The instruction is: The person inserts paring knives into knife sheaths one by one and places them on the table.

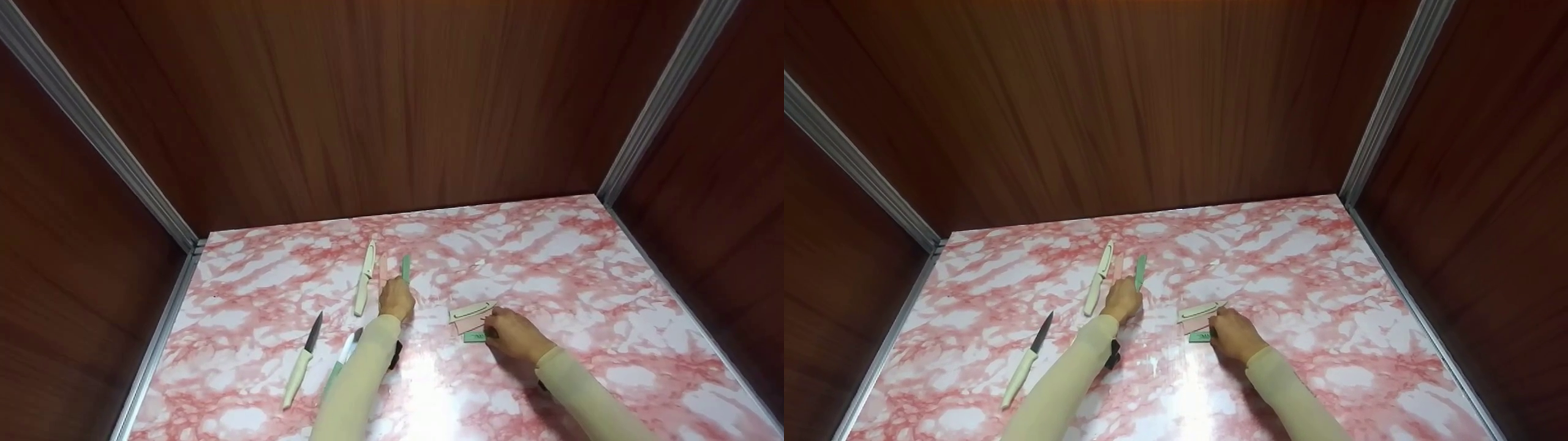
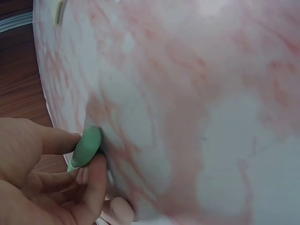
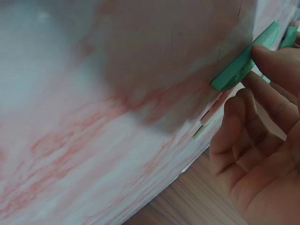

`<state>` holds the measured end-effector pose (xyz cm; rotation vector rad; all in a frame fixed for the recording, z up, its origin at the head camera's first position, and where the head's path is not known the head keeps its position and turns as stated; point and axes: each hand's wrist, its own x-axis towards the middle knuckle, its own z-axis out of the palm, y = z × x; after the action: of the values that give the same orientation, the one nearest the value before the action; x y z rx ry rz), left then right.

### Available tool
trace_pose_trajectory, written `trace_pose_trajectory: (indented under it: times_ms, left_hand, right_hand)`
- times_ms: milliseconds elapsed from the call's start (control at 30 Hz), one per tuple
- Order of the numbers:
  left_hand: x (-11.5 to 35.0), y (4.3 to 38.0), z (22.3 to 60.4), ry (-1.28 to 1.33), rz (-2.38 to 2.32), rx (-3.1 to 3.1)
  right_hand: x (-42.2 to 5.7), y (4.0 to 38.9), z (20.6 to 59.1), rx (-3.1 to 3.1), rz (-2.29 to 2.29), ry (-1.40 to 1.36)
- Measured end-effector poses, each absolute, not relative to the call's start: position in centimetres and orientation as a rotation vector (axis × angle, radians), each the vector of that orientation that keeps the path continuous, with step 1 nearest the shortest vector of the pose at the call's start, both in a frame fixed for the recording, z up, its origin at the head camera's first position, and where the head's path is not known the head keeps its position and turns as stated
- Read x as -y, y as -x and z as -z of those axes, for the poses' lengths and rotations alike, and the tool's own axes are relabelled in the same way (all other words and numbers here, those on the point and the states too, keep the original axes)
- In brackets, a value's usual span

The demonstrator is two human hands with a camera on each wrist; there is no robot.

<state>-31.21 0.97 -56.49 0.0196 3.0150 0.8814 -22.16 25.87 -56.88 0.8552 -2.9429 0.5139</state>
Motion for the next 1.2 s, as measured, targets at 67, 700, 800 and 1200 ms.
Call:
trace_pose_trajectory:
  times_ms: [67, 700, 800, 1200]
  left_hand:
    - [-1.0, 31.1, 56.6, -0.009, -0.864, -3.028]
    - [4.9, 29.0, 51.1, -0.351, -0.663, -2.920]
    - [7.1, 27.9, 49.9, -0.488, -0.683, -2.818]
    - [14.1, 22.4, 53.1, -0.546, -0.803, -2.835]
  right_hand:
    - [-25.9, 22.1, 56.8, 2.946, -0.503, -0.841]
    - [-25.9, 22.2, 57.1, 2.861, -0.486, -0.979]
    - [-25.9, 22.2, 56.8, 2.873, -0.531, -0.919]
    - [-25.8, 22.1, 56.7, 2.928, -0.685, -0.777]
